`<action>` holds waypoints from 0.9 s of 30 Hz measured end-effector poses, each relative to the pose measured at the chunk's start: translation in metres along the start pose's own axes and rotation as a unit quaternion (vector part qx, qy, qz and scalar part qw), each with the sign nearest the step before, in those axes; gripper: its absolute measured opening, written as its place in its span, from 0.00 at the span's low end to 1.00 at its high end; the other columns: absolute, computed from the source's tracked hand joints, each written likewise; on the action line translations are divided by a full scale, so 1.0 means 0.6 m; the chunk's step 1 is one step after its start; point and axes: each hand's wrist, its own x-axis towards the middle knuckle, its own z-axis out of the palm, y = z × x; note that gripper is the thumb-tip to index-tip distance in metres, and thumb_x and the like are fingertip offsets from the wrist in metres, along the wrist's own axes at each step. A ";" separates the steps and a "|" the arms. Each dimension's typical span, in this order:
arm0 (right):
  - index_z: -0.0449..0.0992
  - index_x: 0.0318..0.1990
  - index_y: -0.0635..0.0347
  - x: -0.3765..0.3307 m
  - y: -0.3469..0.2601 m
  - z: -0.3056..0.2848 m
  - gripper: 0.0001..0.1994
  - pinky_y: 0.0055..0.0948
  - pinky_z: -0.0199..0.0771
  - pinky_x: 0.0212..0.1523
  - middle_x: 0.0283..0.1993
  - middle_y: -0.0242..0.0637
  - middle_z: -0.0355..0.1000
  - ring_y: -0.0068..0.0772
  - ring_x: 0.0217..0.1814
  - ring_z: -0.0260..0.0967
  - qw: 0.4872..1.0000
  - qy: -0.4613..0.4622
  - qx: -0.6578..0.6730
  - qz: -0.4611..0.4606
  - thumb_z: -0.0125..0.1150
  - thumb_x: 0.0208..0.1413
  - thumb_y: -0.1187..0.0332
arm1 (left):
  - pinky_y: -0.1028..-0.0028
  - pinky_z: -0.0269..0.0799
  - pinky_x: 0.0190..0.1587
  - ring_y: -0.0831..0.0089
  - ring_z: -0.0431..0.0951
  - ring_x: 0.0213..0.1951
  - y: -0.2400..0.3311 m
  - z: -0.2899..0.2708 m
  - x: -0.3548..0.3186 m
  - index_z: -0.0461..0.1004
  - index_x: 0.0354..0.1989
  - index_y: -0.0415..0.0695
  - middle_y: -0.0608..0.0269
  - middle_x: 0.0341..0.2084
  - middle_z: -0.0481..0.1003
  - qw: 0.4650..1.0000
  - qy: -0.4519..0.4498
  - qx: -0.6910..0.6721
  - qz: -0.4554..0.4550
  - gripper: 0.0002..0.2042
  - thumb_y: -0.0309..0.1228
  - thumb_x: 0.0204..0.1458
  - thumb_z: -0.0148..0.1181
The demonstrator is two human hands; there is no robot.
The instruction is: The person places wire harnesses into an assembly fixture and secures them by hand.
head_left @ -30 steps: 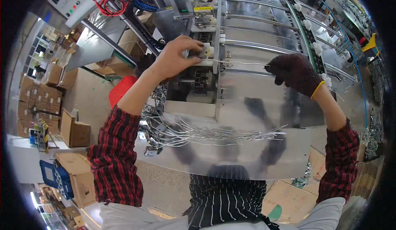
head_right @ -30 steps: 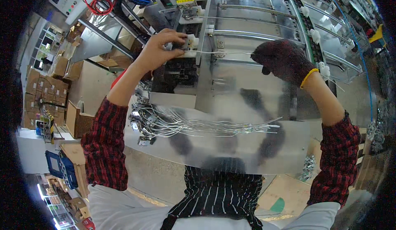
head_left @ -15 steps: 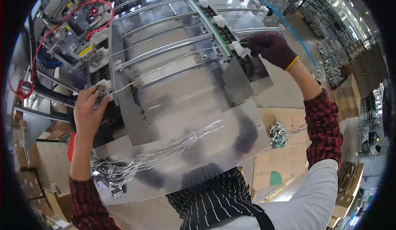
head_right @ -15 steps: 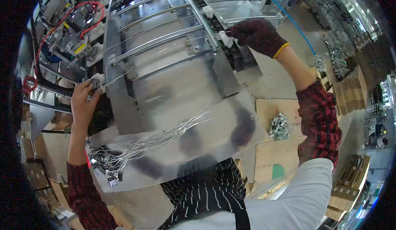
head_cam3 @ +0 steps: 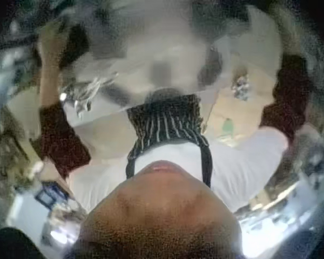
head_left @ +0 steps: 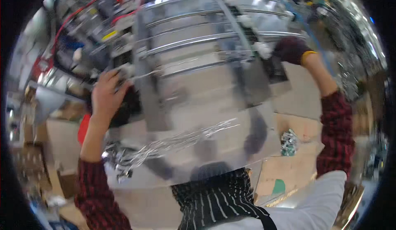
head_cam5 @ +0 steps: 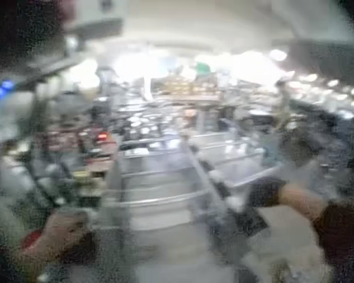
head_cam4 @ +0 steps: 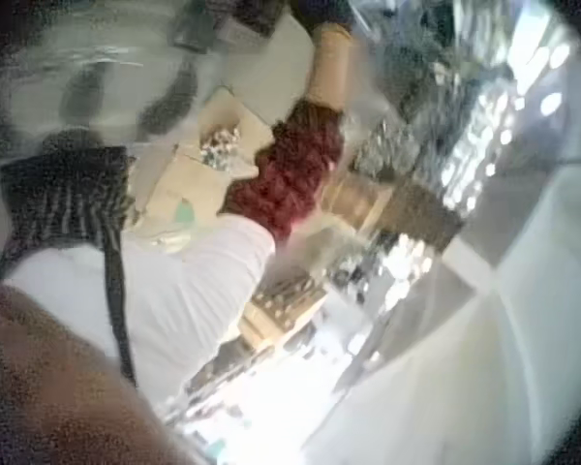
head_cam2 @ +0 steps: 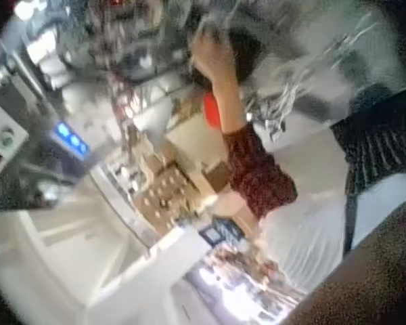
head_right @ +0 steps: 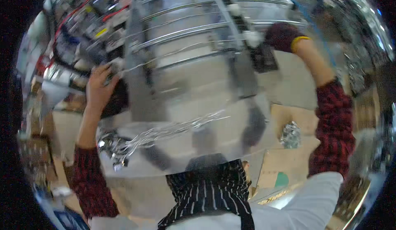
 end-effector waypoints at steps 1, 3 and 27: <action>0.79 0.29 0.60 0.012 0.002 -0.019 0.11 0.45 0.74 0.43 0.32 0.52 0.75 0.53 0.38 0.74 0.990 -0.108 -0.091 0.015 0.52 0.48 0.66 | 0.63 0.71 0.48 0.54 0.73 0.47 0.004 0.004 0.003 0.76 0.35 0.37 0.52 0.42 0.74 1.000 -0.006 -0.025 -0.015 0.12 0.31 0.45 0.66; 0.80 0.38 0.58 0.026 -0.007 -0.013 0.12 0.43 0.72 0.47 0.41 0.50 0.75 0.50 0.44 0.73 0.992 -0.018 -0.120 0.028 0.51 0.47 0.70 | 0.63 0.70 0.50 0.53 0.72 0.48 -0.017 -0.012 -0.014 0.75 0.38 0.36 0.51 0.44 0.73 0.999 -0.012 -0.038 0.021 0.10 0.26 0.48 0.60; 0.74 0.53 0.53 0.007 -0.485 -0.062 0.20 0.36 0.71 0.49 0.47 0.39 0.75 0.43 0.48 0.71 0.914 0.224 0.264 -0.210 0.62 0.50 0.71 | 0.68 0.72 0.44 0.61 0.76 0.41 -0.119 -0.151 -0.302 0.77 0.41 0.41 0.56 0.36 0.77 0.944 -0.109 -0.135 -0.281 0.15 0.21 0.41 0.59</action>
